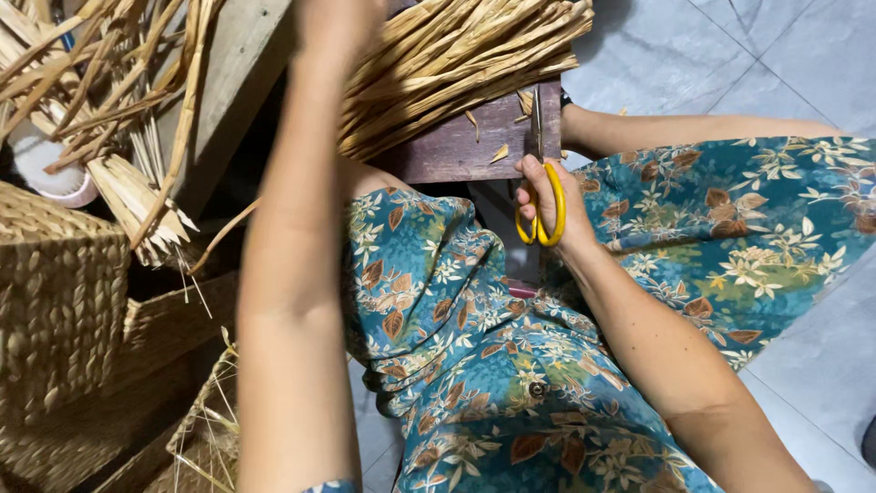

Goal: The person sits on the floor and trims rattan strips with scissors, cutting off ends and thinning the strips one at a time. They take each strip from a large bundle beside them, cut it, and set the trimmed strip aside while offcuts accumulate on the floor.

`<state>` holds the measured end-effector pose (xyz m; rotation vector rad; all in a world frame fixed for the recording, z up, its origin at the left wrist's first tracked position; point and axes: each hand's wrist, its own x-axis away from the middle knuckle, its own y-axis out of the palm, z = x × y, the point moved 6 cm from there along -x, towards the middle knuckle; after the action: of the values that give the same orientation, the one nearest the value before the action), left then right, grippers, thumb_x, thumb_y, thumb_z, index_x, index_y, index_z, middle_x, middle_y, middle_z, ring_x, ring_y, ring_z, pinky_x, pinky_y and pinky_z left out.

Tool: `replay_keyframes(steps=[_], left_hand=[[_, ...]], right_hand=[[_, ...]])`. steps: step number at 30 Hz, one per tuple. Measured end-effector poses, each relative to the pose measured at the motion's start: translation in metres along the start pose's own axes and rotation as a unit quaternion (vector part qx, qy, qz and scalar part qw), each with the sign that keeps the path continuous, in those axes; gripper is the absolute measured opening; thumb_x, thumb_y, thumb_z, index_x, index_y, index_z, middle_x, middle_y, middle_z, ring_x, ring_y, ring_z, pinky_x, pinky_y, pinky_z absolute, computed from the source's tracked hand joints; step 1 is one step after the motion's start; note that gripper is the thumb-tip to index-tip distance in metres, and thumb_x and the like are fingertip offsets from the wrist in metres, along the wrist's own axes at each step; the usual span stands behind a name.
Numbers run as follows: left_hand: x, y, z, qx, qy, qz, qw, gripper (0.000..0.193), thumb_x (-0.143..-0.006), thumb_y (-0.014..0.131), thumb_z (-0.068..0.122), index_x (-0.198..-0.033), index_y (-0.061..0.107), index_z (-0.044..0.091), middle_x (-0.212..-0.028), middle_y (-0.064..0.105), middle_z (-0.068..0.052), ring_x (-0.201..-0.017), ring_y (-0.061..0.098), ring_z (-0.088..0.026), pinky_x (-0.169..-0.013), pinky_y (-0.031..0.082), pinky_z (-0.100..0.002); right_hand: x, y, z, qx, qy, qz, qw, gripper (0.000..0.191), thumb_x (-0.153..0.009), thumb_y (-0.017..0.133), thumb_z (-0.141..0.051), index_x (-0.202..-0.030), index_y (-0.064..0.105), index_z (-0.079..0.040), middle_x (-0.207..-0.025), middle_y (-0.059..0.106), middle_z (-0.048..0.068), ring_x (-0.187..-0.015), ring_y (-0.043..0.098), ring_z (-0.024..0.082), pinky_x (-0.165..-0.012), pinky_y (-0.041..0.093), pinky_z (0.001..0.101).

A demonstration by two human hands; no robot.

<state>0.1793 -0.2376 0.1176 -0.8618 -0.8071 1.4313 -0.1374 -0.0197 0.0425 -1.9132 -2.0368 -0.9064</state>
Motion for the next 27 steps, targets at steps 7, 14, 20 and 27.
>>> replay_keyframes(steps=[7,14,20,27], left_hand=[[0.055,0.096,0.098,-0.049,0.127,-0.076,0.988,0.007,-0.082,0.074,0.017,-0.088,0.076,0.012,-0.090,0.074,-0.017,-0.084,0.071,-0.037,-0.075,0.056,-0.050],[0.071,0.120,0.114,-0.149,0.232,0.105,0.955,0.014,-0.087,0.069,0.008,-0.096,0.059,0.009,-0.093,0.063,-0.010,-0.089,0.069,-0.029,-0.069,0.058,-0.040],[0.072,0.124,0.112,-0.153,0.226,0.104,0.957,0.013,-0.084,0.069,0.006,-0.093,0.059,0.008,-0.092,0.063,-0.011,-0.086,0.067,-0.029,-0.068,0.058,-0.040],[0.089,0.081,0.150,-0.023,0.188,0.034,0.981,0.024,-0.078,0.078,0.013,-0.093,0.059,0.009,-0.086,0.065,-0.012,-0.085,0.065,-0.034,-0.071,0.054,-0.049]], right_hand=[[0.008,0.001,-0.011,-0.058,-0.046,0.012,0.997,0.037,-0.101,0.066,-0.039,-0.111,0.059,-0.005,-0.071,0.055,0.003,-0.055,0.048,0.008,-0.048,0.039,0.0203],[0.012,-0.002,-0.018,-0.059,-0.040,0.028,0.997,0.039,-0.100,0.064,-0.042,-0.112,0.059,-0.006,-0.070,0.056,0.003,-0.051,0.048,0.009,-0.047,0.040,0.0204],[0.012,-0.005,-0.023,-0.047,-0.064,0.029,0.996,0.041,-0.100,0.064,-0.044,-0.114,0.060,-0.005,-0.071,0.057,0.003,-0.053,0.049,0.009,-0.048,0.040,0.0209],[0.002,-0.027,-0.042,-0.091,-0.139,0.091,0.982,0.034,-0.104,0.069,-0.033,-0.119,0.055,-0.006,-0.080,0.059,0.003,-0.062,0.054,0.009,-0.053,0.044,0.0217]])
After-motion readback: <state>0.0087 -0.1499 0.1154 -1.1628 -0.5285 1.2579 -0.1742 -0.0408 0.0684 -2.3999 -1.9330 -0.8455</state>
